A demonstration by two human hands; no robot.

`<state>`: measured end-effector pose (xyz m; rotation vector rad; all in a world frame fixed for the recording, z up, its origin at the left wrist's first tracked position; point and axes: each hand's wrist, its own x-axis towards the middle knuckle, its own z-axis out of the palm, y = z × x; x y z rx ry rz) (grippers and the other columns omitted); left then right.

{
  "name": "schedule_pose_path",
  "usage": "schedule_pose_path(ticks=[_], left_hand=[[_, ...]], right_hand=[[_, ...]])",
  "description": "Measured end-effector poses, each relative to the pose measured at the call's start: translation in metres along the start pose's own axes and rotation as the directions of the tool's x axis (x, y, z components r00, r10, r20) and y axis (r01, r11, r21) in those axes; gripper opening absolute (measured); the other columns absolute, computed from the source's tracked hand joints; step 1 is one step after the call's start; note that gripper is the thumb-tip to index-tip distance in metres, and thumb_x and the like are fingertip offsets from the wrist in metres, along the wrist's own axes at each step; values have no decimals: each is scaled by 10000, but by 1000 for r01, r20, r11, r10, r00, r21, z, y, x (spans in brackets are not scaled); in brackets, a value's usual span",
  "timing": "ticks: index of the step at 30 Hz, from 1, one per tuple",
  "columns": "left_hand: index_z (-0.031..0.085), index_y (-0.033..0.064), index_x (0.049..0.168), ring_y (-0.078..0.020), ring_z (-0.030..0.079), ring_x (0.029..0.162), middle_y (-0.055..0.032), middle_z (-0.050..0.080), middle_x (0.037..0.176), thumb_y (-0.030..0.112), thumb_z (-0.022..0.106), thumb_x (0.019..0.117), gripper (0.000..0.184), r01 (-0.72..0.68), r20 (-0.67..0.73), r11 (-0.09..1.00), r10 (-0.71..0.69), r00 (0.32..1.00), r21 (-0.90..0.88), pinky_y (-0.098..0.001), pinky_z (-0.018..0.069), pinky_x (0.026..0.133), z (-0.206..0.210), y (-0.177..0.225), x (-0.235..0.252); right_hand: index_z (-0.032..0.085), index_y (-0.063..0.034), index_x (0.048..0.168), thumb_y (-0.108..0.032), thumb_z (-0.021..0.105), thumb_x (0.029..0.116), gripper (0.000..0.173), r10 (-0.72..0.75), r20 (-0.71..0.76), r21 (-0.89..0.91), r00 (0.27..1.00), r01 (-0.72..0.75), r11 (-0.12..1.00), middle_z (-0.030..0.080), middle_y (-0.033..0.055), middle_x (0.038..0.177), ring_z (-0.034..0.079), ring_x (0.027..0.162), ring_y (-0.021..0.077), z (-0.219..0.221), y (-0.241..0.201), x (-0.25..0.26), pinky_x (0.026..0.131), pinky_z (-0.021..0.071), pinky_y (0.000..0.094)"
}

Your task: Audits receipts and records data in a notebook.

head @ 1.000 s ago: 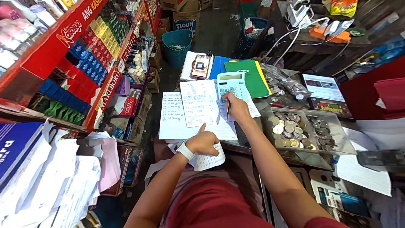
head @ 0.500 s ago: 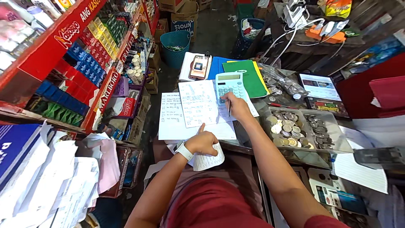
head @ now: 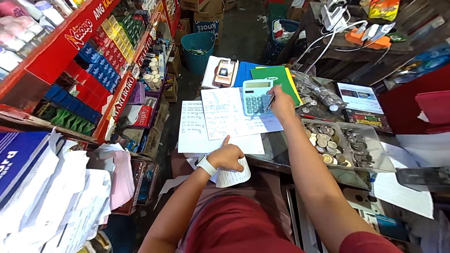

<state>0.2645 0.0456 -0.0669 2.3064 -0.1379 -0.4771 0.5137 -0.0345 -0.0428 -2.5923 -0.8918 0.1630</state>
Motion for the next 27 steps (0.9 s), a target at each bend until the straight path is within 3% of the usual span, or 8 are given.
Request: schedule_pose_path(ticks=[9, 14, 20, 23, 27], left_hand=[[654, -67, 814, -342, 614, 1015, -183, 675, 892, 232, 713, 914, 320, -1, 6, 1000, 1, 1000, 6, -685, -3, 1182, 0, 0, 1], [656, -72, 831, -347, 609, 1025, -190, 675, 905, 239, 718, 916, 328, 5, 23, 1000, -5, 1000, 14, -683, -7, 1180, -1, 1, 1], [657, -66, 822, -341, 611, 1019, -182, 676, 900, 240, 712, 918, 325, 4, 17, 1000, -4, 1000, 16, -679, -9, 1182, 0, -1, 1], [653, -64, 812, -340, 611, 1015, -181, 674, 895, 238, 711, 917, 326, -1, 9, 1000, 0, 1000, 17, -678, -4, 1184, 1, -2, 2], [668, -76, 841, -356, 615, 1051, -199, 685, 923, 242, 721, 913, 330, 5, 4, 1000, -5, 1000, 15, -684, -10, 1185, 1, -1, 2]], right_hand=[[602, 42, 1210, -13, 451, 1045, 229, -149, -166, 278, 975, 191, 941, 684, 250, 1016, 682, 867, 414, 24, 6, -41, 753, 533, 599], [584, 68, 1157, 39, 443, 1027, 193, -212, -151, 344, 966, 252, 904, 701, 232, 1031, 686, 885, 360, 26, 6, -48, 790, 539, 539], [609, 35, 1252, 11, 457, 1030, 270, -259, -25, 251, 965, 257, 933, 688, 245, 965, 681, 811, 411, 40, -5, -47, 739, 536, 603], [611, 21, 1262, 3, 468, 1030, 273, -251, -45, 229, 967, 254, 940, 686, 234, 940, 679, 790, 410, 43, -6, -47, 717, 535, 602], [602, 17, 1291, -14, 466, 1040, 287, -207, -99, 214, 973, 224, 951, 689, 253, 1007, 687, 844, 436, 41, -6, -47, 745, 537, 624]])
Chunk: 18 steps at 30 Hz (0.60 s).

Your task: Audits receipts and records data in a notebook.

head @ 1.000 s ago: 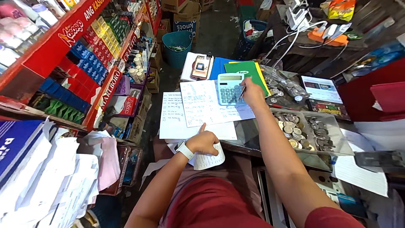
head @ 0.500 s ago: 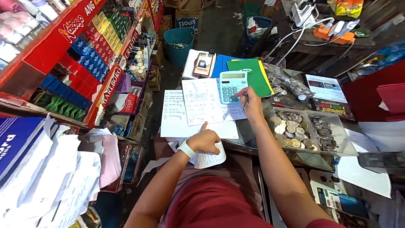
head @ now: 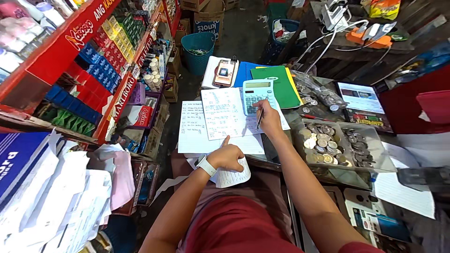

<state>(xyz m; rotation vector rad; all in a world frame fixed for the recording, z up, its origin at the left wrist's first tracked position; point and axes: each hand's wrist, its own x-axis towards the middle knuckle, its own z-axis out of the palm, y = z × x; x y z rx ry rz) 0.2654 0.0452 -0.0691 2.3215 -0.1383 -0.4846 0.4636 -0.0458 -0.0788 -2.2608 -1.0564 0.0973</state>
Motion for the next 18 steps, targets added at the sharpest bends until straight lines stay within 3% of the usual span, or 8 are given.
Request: schedule_pose_path(ticks=[10, 18], left_hand=[[665, -66, 834, -340, 614, 1021, -182, 680, 902, 247, 716, 913, 327, -2, 0, 1000, 2, 1000, 5, -673, -5, 1188, 1, -1, 0], [661, -67, 838, -339, 608, 1021, -181, 676, 907, 239, 715, 916, 320, 14, 23, 1000, -15, 1000, 9, -668, -6, 1188, -2, 1, -1]], right_hand=[[607, 9, 1286, -8, 479, 1034, 284, 7, 18, -26, 1000, -7, 1000, 695, 250, 992, 692, 854, 447, 5, -1, 5, 744, 535, 632], [586, 14, 1302, -42, 438, 1061, 288, 156, -58, -30, 986, -158, 987, 690, 267, 1033, 688, 942, 461, -11, 6, 12, 812, 525, 634]])
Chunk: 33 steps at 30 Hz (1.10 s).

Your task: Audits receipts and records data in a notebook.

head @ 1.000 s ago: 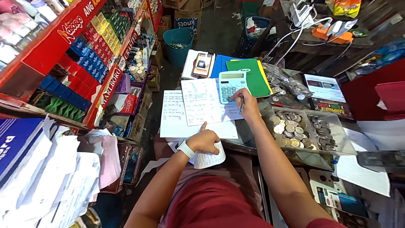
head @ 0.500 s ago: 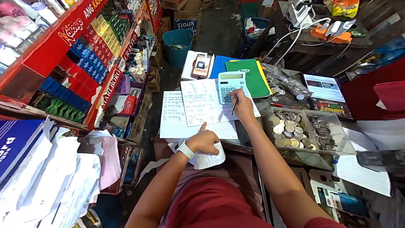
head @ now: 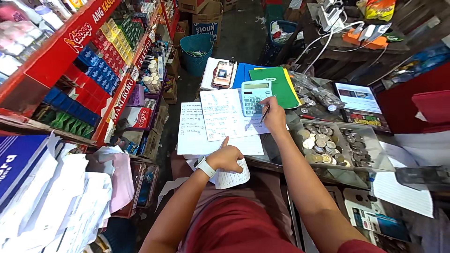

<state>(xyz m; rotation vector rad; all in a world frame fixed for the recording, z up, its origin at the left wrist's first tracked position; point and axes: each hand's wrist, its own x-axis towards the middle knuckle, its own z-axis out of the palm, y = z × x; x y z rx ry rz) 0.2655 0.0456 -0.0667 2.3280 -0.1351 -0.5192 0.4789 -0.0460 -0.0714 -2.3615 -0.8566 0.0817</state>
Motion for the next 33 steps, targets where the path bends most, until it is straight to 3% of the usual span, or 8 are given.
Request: schedule_pose_path(ticks=[4, 16, 21, 25, 33], left_hand=[[655, -64, 819, -338, 610, 1013, -179, 674, 895, 231, 712, 913, 315, -9, -12, 1000, 9, 1000, -7, -672, -3, 1186, 1, -1, 0], [663, -69, 829, -343, 616, 1020, -183, 682, 903, 235, 725, 907, 320, -13, -14, 1000, 13, 1000, -12, -680, -6, 1186, 2, -2, 0], [666, -65, 833, -336, 618, 1022, -183, 683, 906, 228, 722, 908, 307, -16, -12, 999, 16, 1000, -28, -682, -12, 1185, 1, -2, 0], [652, -63, 807, -330, 613, 1000, -174, 674, 883, 233, 719, 908, 320, -26, -21, 999, 25, 999, -23, -679, -7, 1183, 2, -3, 0], [657, -65, 826, -330, 610, 1023, -177, 675, 901, 239, 714, 914, 321, -8, -7, 1000, 8, 1000, -24, -669, -18, 1187, 1, -1, 0]], right_hand=[[567, 7, 1337, -34, 430, 1064, 308, -1, 20, -16, 1000, 2, 1000, 687, 275, 1068, 684, 965, 478, -2, -1, 9, 823, 524, 641], [584, 28, 1285, -36, 440, 1057, 277, -9, -24, 5, 1000, 9, 1000, 687, 274, 1057, 687, 946, 471, -6, 0, 11, 803, 522, 651], [615, 40, 1226, -12, 466, 1038, 245, -169, 41, 54, 985, 167, 985, 685, 254, 955, 685, 822, 436, 5, -1, -6, 732, 538, 621], [629, 21, 1233, -12, 459, 1035, 263, -214, 77, 45, 974, 211, 976, 690, 231, 913, 682, 763, 413, 15, -3, -12, 687, 535, 599], [630, 4, 1251, -13, 455, 1036, 278, -224, 70, 19, 972, 223, 975, 699, 224, 918, 693, 785, 410, 19, -4, -13, 692, 539, 594]])
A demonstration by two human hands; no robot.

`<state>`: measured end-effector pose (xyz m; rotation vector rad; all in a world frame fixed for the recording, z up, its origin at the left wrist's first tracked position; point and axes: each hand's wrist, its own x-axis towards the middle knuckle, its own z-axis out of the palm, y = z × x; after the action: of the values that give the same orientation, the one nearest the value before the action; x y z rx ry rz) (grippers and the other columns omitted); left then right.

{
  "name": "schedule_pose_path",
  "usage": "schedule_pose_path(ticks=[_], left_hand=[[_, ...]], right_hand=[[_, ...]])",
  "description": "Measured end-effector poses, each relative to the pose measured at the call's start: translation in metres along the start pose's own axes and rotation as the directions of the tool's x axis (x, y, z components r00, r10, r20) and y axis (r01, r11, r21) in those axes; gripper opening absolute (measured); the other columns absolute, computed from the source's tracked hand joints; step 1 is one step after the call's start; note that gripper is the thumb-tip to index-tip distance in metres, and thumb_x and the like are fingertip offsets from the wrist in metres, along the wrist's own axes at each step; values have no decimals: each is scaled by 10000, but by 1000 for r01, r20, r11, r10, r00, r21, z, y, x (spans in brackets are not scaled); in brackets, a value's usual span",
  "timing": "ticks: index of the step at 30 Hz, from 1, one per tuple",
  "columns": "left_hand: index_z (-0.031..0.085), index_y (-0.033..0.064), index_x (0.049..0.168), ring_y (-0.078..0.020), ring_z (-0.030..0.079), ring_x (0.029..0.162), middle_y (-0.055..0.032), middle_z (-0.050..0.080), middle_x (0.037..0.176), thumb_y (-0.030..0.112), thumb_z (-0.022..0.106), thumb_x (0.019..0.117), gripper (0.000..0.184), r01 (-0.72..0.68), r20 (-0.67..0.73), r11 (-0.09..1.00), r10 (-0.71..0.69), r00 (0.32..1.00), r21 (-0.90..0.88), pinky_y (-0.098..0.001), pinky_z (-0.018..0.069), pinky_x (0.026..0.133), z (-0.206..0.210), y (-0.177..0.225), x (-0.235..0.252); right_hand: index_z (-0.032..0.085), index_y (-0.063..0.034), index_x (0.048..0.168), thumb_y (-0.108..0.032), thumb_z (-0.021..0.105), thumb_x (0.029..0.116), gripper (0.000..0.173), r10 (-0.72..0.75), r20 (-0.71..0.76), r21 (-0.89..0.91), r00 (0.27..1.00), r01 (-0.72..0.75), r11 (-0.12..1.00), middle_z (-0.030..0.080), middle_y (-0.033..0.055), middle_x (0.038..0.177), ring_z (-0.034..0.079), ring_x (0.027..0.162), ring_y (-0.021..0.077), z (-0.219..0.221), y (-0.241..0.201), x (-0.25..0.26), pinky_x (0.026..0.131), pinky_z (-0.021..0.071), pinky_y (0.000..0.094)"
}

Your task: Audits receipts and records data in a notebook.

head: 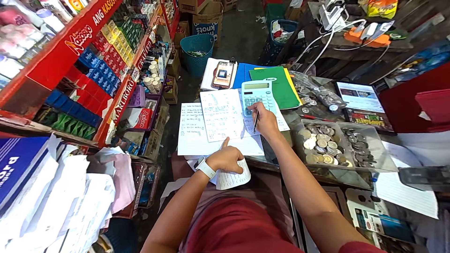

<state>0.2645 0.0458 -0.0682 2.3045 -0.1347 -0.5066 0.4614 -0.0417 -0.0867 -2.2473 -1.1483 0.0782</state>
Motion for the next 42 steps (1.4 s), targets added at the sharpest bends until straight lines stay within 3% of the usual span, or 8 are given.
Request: schedule_pose_path(ticks=[25, 27, 28, 30, 32, 35, 38, 42], left_hand=[[660, -63, 830, -325, 615, 1015, -174, 678, 900, 234, 713, 911, 313, -14, -12, 1000, 14, 1000, 2, -675, -11, 1186, 1, -1, 0], [670, -67, 845, -332, 617, 1034, -177, 685, 914, 231, 715, 912, 309, -7, -6, 1000, 7, 1000, -5, -675, -21, 1188, 0, 0, -1], [669, -67, 844, -332, 617, 1035, -178, 685, 913, 230, 715, 911, 308, -6, -7, 1000, 6, 1000, -6, -678, -22, 1187, -1, 0, -1], [661, -69, 833, -336, 615, 1031, -182, 682, 910, 228, 715, 908, 311, -14, -12, 1000, 14, 1000, -5, -684, -17, 1182, 0, -1, -1], [676, -72, 853, -337, 622, 1059, -189, 693, 935, 235, 714, 909, 314, -22, -18, 1000, 22, 1000, -3, -686, -22, 1185, 2, -2, 0], [680, -67, 854, -340, 629, 1057, -188, 695, 930, 252, 711, 908, 326, -24, -53, 1000, 24, 998, -4, -689, -20, 1187, 8, -3, -2], [674, -68, 829, -346, 636, 1068, -192, 695, 934, 236, 717, 894, 314, -35, -153, 997, 23, 988, -73, -708, 22, 1180, 13, 4, -18], [690, -81, 830, -349, 654, 1103, -213, 710, 964, 213, 730, 870, 300, -72, -345, 975, -4, 938, -209, -706, 104, 1181, 20, -3, -55]], right_hand=[[647, 23, 1221, -24, 474, 1026, 265, 31, -100, 14, 995, -29, 999, 701, 239, 927, 692, 783, 421, -2, 2, -10, 697, 538, 600], [642, 29, 1225, -106, 549, 1022, 261, 88, -187, -10, 978, -91, 996, 697, 264, 976, 691, 853, 452, -4, -1, -3, 739, 537, 617], [614, 35, 1260, -159, 606, 1008, 318, 111, -208, -15, 972, -117, 993, 677, 279, 1052, 670, 953, 468, -5, -3, 2, 818, 524, 621], [546, 67, 1355, -236, 733, 949, 540, 126, -177, -4, 976, -129, 992, 603, 311, 1302, 571, 1195, 513, -10, -14, 12, 1011, 429, 657], [553, 73, 1353, -276, 786, 909, 611, 79, -135, -28, 988, -84, 996, 578, 294, 1379, 519, 1292, 512, -9, -27, 19, 1071, 386, 662], [586, 41, 1332, -373, 824, 857, 673, 54, -141, -82, 989, -66, 994, 577, 272, 1408, 443, 1374, 528, 1, -31, 27, 1102, 326, 697], [530, 37, 1396, -449, 852, 810, 826, 230, -144, -94, 962, -245, 965, 392, 293, 1575, 267, 1478, 555, -2, -21, 47, 1104, 255, 765], [446, 11, 1463, -497, 893, 748, 985, 359, -99, -119, 928, -369, 922, 336, 306, 1597, 310, 1455, 554, 0, -12, 57, 1024, 353, 751]])
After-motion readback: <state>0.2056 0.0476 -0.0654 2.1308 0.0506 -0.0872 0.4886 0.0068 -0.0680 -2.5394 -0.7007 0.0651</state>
